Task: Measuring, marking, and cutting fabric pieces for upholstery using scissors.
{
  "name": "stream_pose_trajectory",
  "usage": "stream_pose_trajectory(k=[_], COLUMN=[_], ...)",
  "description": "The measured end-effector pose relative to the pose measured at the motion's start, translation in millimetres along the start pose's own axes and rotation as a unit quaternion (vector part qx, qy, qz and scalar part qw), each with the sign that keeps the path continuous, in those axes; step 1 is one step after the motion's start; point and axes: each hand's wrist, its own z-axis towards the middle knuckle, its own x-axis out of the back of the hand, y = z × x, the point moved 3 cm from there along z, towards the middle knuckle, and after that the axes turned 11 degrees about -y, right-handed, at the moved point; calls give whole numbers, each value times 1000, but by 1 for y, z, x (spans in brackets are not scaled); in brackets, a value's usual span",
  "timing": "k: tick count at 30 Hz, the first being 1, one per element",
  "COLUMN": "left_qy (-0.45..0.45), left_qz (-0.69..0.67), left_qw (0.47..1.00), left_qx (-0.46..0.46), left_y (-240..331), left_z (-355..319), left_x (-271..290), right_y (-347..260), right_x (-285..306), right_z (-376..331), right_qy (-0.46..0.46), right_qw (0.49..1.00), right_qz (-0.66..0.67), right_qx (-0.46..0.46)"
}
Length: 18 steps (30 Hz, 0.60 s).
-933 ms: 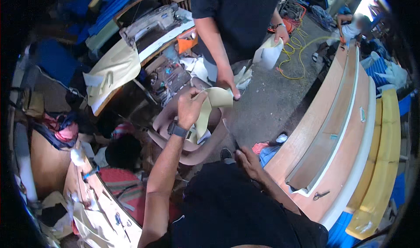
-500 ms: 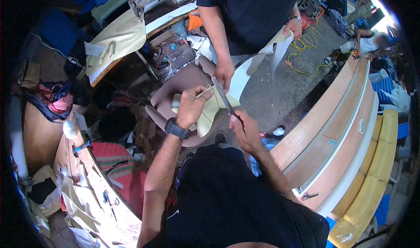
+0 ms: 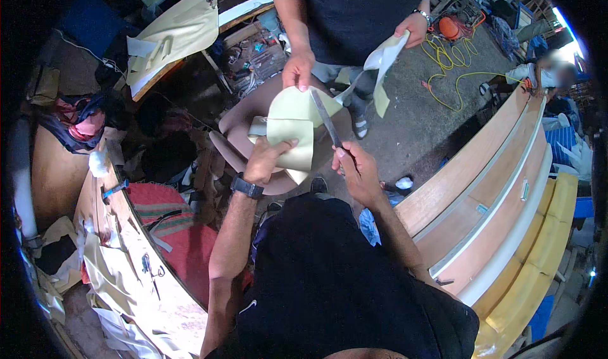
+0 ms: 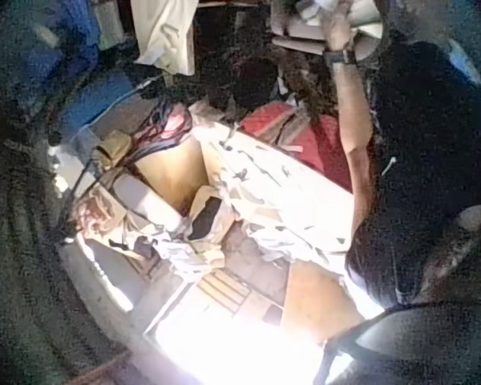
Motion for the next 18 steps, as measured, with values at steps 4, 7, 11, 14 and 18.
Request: stream_pose_trajectory(k=[4, 7, 11, 14, 18], left_qy=[40, 59, 69, 48, 61], left_qz=[-104, -166, -258, -277, -317], left_qw=[993, 984, 964, 959, 947], left_qx=[-27, -37, -19, 23, 3], left_y=[-12, -19, -3, -4, -1], left_z=[4, 9, 9, 9, 4], left_x=[5, 10, 0, -1, -9], right_y=[14, 21, 19, 17, 14], right_x=[1, 6, 12, 12, 4], right_z=[2, 8, 21, 34, 54], right_qy=[-5, -9, 1, 8, 6], right_qw=[1000, 999, 996, 995, 988], right_qz=[12, 4, -61, -75, -130], right_qx=[7, 35, 65, 59, 85])
